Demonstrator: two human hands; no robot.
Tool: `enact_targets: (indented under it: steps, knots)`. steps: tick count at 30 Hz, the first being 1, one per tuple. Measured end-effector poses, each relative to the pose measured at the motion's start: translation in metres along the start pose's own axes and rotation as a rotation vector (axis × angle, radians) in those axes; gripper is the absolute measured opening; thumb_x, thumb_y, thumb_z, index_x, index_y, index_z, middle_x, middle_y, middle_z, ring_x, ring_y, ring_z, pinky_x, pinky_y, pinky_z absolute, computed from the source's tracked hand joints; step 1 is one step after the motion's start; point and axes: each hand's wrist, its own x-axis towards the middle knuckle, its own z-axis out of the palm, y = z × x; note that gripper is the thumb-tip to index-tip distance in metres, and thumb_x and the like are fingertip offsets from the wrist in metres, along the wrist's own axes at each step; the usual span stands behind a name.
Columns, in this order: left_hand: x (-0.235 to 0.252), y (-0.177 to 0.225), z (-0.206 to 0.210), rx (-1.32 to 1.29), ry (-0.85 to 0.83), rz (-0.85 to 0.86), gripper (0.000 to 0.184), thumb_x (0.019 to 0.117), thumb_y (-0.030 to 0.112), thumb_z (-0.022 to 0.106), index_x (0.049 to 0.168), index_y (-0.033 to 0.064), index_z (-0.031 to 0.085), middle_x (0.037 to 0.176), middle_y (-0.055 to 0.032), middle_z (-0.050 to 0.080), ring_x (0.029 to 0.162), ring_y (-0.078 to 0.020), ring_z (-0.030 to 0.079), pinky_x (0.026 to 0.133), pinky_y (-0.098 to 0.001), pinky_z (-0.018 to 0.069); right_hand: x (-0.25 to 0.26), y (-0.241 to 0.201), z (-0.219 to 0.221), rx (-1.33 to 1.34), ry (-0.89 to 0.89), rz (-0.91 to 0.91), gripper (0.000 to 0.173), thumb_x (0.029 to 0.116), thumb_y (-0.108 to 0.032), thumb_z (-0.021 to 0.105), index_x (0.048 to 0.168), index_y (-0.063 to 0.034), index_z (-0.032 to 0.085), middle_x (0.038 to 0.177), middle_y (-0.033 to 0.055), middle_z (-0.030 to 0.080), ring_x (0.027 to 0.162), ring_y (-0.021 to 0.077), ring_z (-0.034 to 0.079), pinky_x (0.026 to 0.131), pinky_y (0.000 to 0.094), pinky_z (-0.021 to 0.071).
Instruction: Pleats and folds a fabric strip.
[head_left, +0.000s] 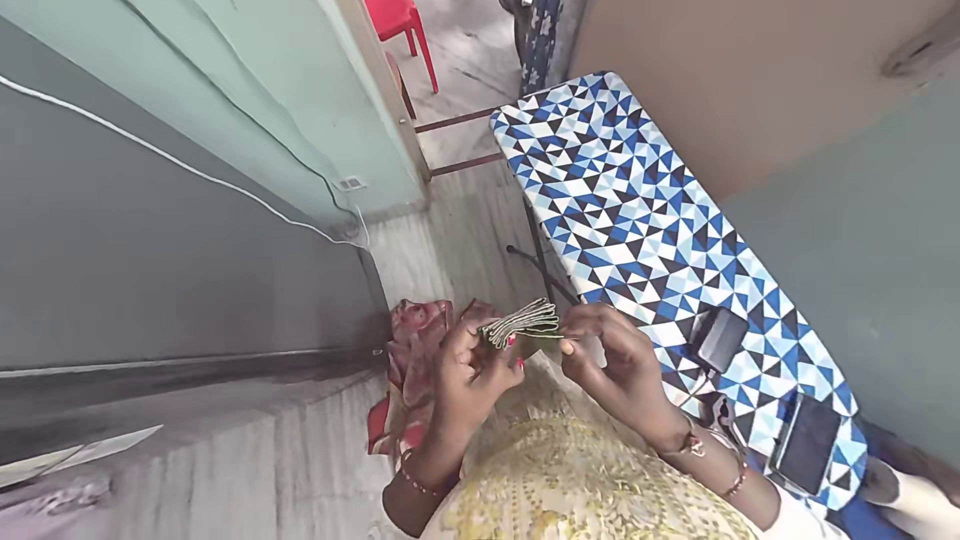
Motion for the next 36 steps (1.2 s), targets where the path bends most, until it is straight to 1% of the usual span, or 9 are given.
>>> enact_targets:
  steps: [4,6,9,12,18,24,31,33,36]
  knots:
    - [-0.007,-0.003,-0.008,-0.051,-0.003,-0.016,0.041,0.0759,-0.009,0.071,0.114,0.0008,0.061,0.1,0.0044,0.074,0.082,-0.0024,0.07,0.072,-0.0207,0.0605,-0.012,-0.005,0.018,0.048,0.03,0.058,0.019,0.1054,-0.02,0.056,0.103,-0.0034,0.063,0.107,0.0057,0.067,0.099,0.0026,0.064,0.085,0.018,0.0551]
    - [-0.01,-0.003,-0.01,-0.075,-0.016,-0.01,0.042,0.0746,-0.009,0.072,0.114,0.0017,0.062,0.101,0.0048,0.074,0.082,-0.0022,0.07,0.073,-0.0202,0.0606,-0.018,-0.009,0.026,0.057,0.058,0.073,0.019,0.107,-0.021,0.052,0.104,-0.0038,0.06,0.099,0.0036,0.065,0.083,-0.0017,0.06,0.074,0.015,0.0527]
    - [-0.013,-0.003,-0.013,-0.09,-0.036,0.006,0.043,0.074,-0.009,0.072,0.114,0.0014,0.062,0.101,0.0041,0.073,0.08,-0.002,0.07,0.071,-0.0199,0.0601,-0.023,-0.017,0.032,0.105,0.088,0.094,0.018,0.1079,-0.021,0.051,0.106,-0.004,0.057,0.089,-0.0007,0.063,0.07,-0.0056,0.055,0.066,0.0122,0.0504]
    - [-0.016,-0.002,-0.013,-0.096,-0.032,0.012,0.043,0.0733,-0.011,0.072,0.114,0.0009,0.062,0.1,0.004,0.074,0.08,-0.0021,0.07,0.07,-0.0199,0.0602,-0.026,-0.025,0.036,0.156,0.121,0.112,0.015,0.1068,-0.018,0.052,0.108,-0.0037,0.057,0.087,-0.004,0.065,0.069,-0.0077,0.056,0.064,0.0112,0.0503]
    - [-0.02,-0.003,-0.013,-0.116,-0.017,0.015,0.044,0.0716,-0.011,0.073,0.113,0.0004,0.063,0.102,0.0018,0.075,0.087,-0.006,0.072,0.077,-0.0245,0.0619,-0.04,-0.031,0.048,0.256,0.099,0.17,0.014,0.1052,-0.017,0.055,0.107,-0.004,0.06,0.085,-0.0037,0.065,0.069,-0.0058,0.057,0.064,0.0129,0.0511]
    - [-0.022,0.004,-0.02,-0.085,-0.05,-0.007,0.043,0.0715,-0.011,0.072,0.112,0.0011,0.065,0.099,0.0009,0.075,0.084,-0.0054,0.072,0.074,-0.0224,0.0611,-0.031,-0.028,0.045,0.211,0.217,0.153,0.015,0.1029,-0.012,0.057,0.108,0.0003,0.064,0.088,-0.0042,0.068,0.072,-0.0065,0.059,0.066,0.0129,0.0525]
    - [-0.028,0.018,-0.034,-0.076,-0.077,-0.111,0.039,0.0738,-0.011,0.07,0.111,0.0026,0.067,0.096,0.0019,0.075,0.08,-0.0033,0.071,0.072,-0.021,0.0605,-0.029,-0.025,0.049,0.12,0.197,0.103,0.019,0.1022,-0.017,0.058,0.102,0.0001,0.066,0.088,-0.0019,0.068,0.074,-0.007,0.06,0.068,0.0116,0.0525]
    - [-0.029,0.018,-0.036,-0.079,-0.055,-0.103,0.037,0.0753,-0.01,0.07,0.111,0.002,0.067,0.096,0.0011,0.075,0.08,-0.0041,0.071,0.072,-0.0215,0.0608,-0.028,-0.024,0.05,0.058,0.196,0.067,0.02,0.1009,-0.019,0.061,0.103,-0.0006,0.067,0.096,0.0026,0.069,0.082,-0.0034,0.063,0.075,0.0137,0.0544]
    - [-0.029,0.019,-0.038,-0.074,-0.033,-0.085,0.038,0.0751,-0.01,0.07,0.111,0.001,0.066,0.097,0.0004,0.075,0.081,-0.0045,0.072,0.073,-0.022,0.0613,-0.025,-0.03,0.046,-0.125,0.202,-0.084,0.023,0.0981,-0.024,0.066,0.114,-0.0082,0.063,0.112,0.0069,0.063,0.107,0.0058,0.061,0.093,0.0192,0.0514]
